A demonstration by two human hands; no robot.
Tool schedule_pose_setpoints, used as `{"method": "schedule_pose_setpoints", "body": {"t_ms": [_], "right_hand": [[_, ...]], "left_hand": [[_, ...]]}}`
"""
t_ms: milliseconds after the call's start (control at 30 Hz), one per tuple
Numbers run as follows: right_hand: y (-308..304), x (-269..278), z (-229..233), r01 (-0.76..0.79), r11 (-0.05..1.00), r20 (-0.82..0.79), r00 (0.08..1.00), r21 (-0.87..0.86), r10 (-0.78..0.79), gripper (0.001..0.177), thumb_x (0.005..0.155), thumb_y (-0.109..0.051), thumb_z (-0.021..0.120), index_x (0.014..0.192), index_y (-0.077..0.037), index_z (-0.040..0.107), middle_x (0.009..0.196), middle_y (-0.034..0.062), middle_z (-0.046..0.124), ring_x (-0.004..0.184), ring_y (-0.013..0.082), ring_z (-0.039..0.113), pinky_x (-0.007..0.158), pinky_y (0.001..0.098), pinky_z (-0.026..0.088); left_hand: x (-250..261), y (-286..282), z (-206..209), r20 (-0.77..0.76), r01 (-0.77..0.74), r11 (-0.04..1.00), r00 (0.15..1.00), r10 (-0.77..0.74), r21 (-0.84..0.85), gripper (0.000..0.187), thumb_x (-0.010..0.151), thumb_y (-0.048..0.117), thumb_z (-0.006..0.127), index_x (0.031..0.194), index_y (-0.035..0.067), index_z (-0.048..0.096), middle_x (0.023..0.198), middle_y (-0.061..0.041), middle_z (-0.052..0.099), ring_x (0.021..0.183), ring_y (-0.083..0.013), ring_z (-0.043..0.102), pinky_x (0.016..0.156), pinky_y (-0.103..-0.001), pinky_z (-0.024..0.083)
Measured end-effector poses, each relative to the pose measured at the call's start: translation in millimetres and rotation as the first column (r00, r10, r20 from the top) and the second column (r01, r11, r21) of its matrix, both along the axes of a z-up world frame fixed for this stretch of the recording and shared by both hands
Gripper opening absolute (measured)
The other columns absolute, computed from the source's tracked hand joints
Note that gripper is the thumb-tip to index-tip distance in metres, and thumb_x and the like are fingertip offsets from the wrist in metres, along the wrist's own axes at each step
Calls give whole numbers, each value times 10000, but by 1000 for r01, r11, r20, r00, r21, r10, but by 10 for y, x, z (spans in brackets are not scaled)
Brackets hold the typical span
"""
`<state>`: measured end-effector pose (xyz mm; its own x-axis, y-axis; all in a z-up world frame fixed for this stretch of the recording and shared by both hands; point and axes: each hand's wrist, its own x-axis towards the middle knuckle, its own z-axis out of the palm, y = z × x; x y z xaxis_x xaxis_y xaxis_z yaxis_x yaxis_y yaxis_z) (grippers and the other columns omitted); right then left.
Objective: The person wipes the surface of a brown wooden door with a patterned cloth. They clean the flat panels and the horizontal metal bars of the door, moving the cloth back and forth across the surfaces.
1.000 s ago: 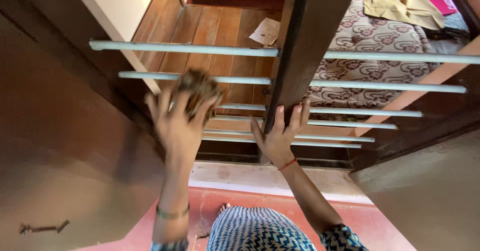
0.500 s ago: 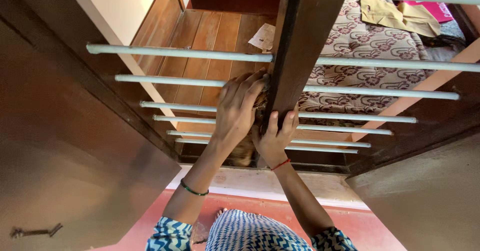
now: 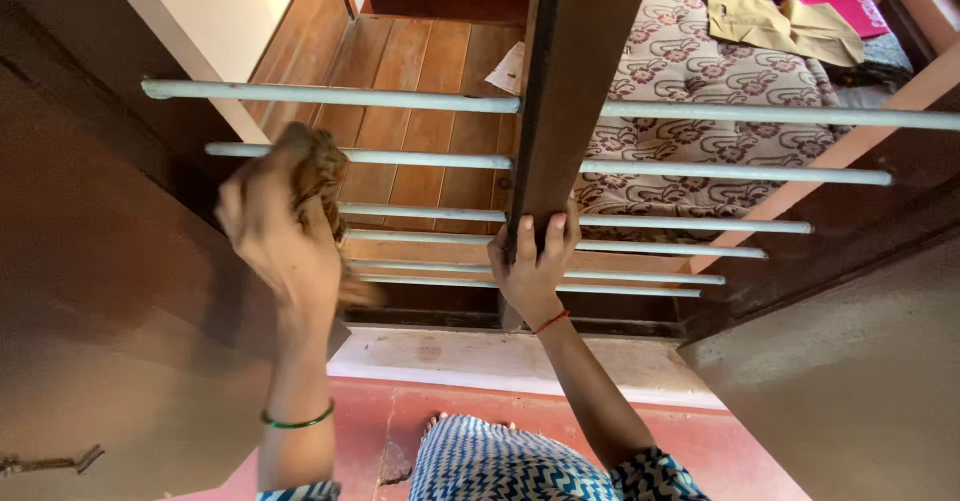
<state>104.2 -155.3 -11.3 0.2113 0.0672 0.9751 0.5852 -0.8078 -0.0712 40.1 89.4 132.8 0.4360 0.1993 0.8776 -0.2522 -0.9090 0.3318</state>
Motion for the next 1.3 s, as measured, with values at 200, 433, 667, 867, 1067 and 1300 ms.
{"method": "schedule_pose_setpoints", "body": {"t_ms": [200, 433, 667, 867, 1067, 1300], "right_hand": [[30, -28, 18, 4, 1000, -5, 1000, 8, -4, 954, 917, -29, 730, 1677, -185, 174, 1752, 91, -16, 1451, 537, 332, 1121, 610, 452], [-17, -40, -14, -58, 998, -37, 998, 6, 58, 966, 872, -117, 791, 1646, -178, 217, 1745, 78, -2, 1429, 543, 327, 1105, 642, 406], [-53, -83, -63, -39, 999, -71, 997, -25, 37, 954, 897, -172, 824, 1649, -162, 237, 1750, 103, 7, 1398, 547, 333, 1082, 650, 401], [2, -2, -48, 67, 998, 19, 998, -2, -67, 952, 884, -75, 761, 1660, -171, 217, 1755, 92, 8, 1406, 524, 350, 1065, 614, 431], [33, 11, -89, 66, 998, 12, 998, 17, -67, 968, 871, -63, 751, 1667, -184, 215, 1752, 89, 18, 1385, 514, 364, 1050, 597, 423], [34, 18, -104, 59, 998, 17, 998, 27, -60, 985, 854, -58, 765, 1666, -184, 222, 1748, 86, 29, 1379, 509, 371, 1052, 592, 417]], "left_hand": [[344, -420, 291, 310, 21, 995, 949, -52, 101, 269, 976, 87, 724, 1244, 74, 698, 1163, -101, 746, 1279, -259, 619, 1087, -438, 539], [746, -1251, 454, 82, 219, 941, 966, -247, 257, 378, 1085, 187, 634, 1446, 86, 583, 1242, -112, 642, 1182, -295, 577, 1086, -468, 445], [807, -1060, 261, 49, 108, 895, 988, -143, 432, 343, 1044, 376, 602, 1268, 122, 659, 1236, -96, 650, 1219, -308, 557, 1111, -503, 365], [808, -106, 401, 14, -348, 864, 929, 369, 363, 264, 1047, 337, 571, 1032, 93, 669, 1180, -151, 660, 1158, -358, 538, 992, -537, 326], [671, 444, 325, 141, -389, 918, 916, 376, 81, 265, 1176, 164, 465, 1298, -30, 599, 1439, -234, 562, 1338, -336, 504, 1175, -529, 267], [612, -88, 404, 165, 15, 978, 986, 21, -209, 287, 1145, 37, 511, 1432, 45, 512, 1599, -193, 402, 1490, -351, 441, 1159, -475, 478]]}}
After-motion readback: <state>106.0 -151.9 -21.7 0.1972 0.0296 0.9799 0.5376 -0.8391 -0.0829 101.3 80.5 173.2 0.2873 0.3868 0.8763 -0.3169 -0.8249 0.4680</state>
